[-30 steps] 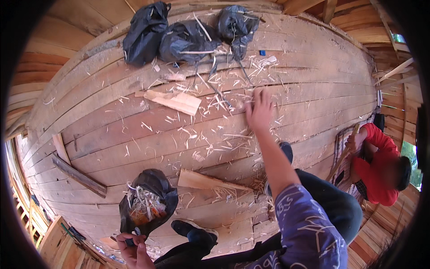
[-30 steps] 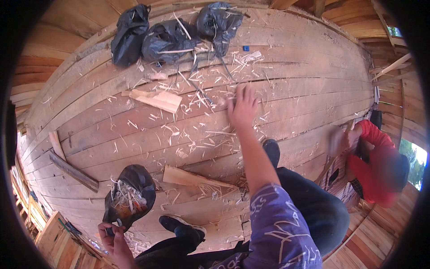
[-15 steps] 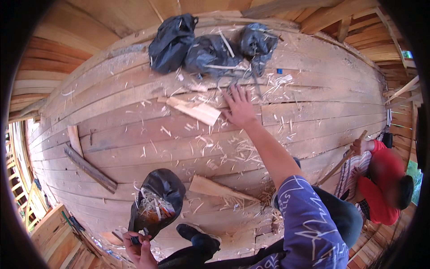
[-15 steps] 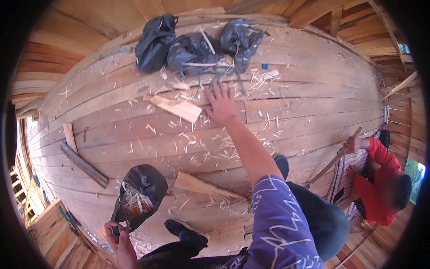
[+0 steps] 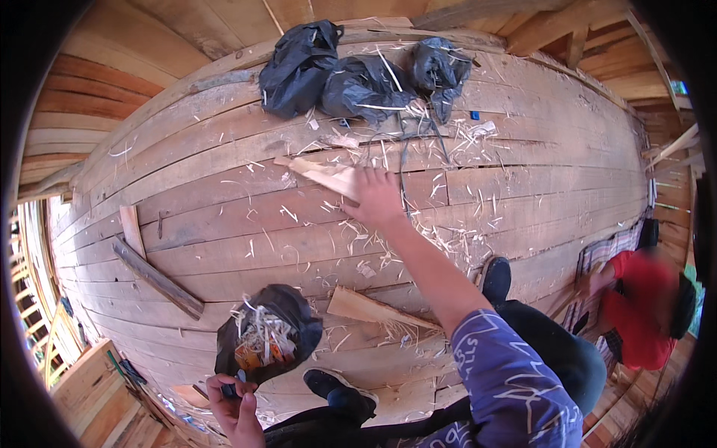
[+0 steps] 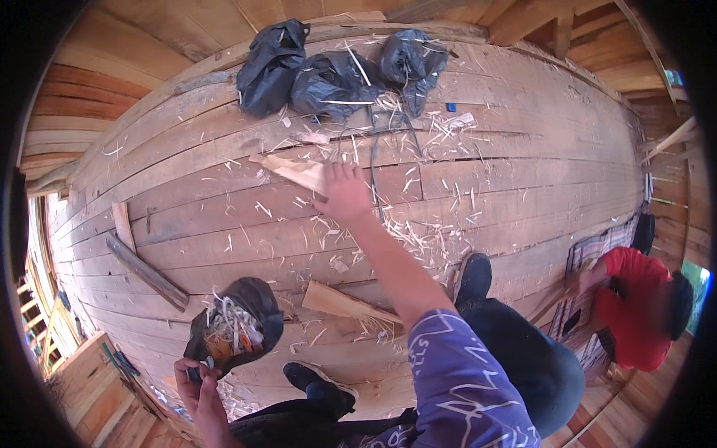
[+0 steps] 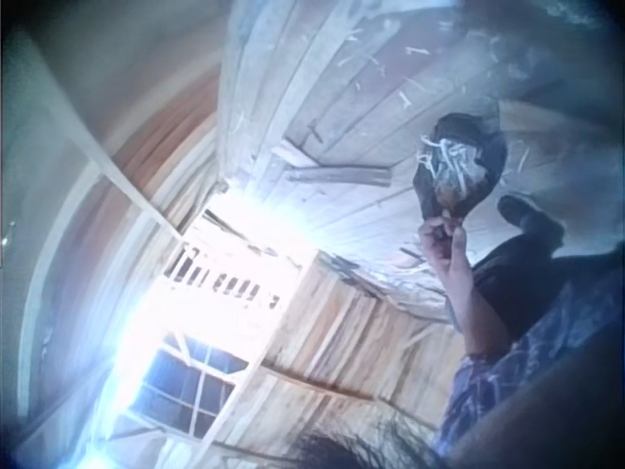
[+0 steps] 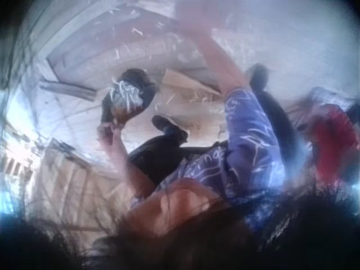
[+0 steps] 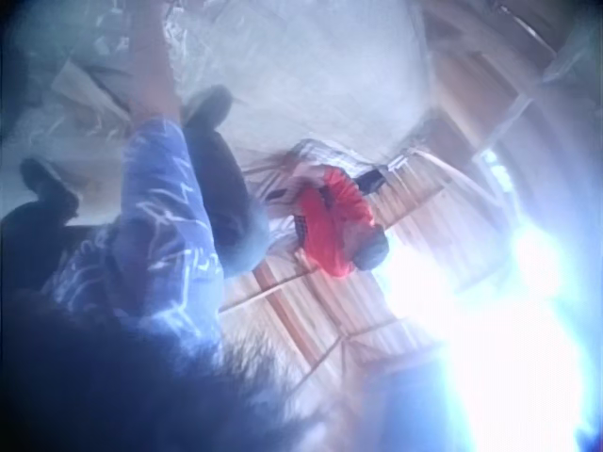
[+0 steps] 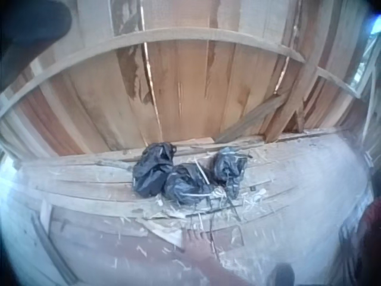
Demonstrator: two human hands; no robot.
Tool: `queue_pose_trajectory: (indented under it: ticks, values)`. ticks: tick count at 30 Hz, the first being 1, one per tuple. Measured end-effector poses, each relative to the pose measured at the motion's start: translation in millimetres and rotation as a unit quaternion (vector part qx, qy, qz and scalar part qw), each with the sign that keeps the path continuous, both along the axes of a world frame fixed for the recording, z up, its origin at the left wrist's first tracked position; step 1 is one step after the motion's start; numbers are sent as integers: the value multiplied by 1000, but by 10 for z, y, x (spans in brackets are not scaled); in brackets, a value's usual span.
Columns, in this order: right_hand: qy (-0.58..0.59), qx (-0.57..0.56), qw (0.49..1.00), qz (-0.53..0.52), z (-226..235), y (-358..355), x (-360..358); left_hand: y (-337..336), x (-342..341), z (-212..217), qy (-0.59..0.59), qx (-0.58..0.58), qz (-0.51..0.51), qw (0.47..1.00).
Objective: The person sits on a wooden floor and gathers wood shavings and small debris by hand, placing them into a black plastic bag. Another person in the background sweeps the floor with a broom. The camera wearer continues to pick up debris and pack it into the bag.
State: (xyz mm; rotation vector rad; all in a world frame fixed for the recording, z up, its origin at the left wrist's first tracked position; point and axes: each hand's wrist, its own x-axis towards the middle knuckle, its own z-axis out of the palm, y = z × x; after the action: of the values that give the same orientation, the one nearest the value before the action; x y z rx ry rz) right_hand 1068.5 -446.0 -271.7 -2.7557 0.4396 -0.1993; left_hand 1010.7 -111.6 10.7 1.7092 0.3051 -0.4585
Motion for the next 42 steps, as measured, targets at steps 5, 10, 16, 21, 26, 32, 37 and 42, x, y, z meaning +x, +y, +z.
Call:
queue_pose_trajectory:
  ticks: [5,10,16,21,26,32,37,42]
  values:
    - [46,56,997,-1,197,642,128,25,92,21,-34,-7,-6,999]
    - [1,262,963,54,383,1091,396,97,129,-23,-37,10,-7,999]
    - [-28,-37,998,38,-113,-32,17,8,242,25,-33,-22,4,999]
    - [16,-36,996,-80,-98,-996,-959,130,237,-19,-30,-7,-12,999]
    - [-63,-5,947,-313,-172,-837,-1673,-26,272,-10,-25,-1,-36,999]
    - [85,86,963,-240,-128,434,-1639,-168,441,-111,-37,9,-80,996]
    - [187,47,907,-374,128,597,-1565,-350,603,-213,-30,27,-145,989]
    - [121,79,930,-338,28,635,-1557,-393,686,-462,-13,58,-209,976]
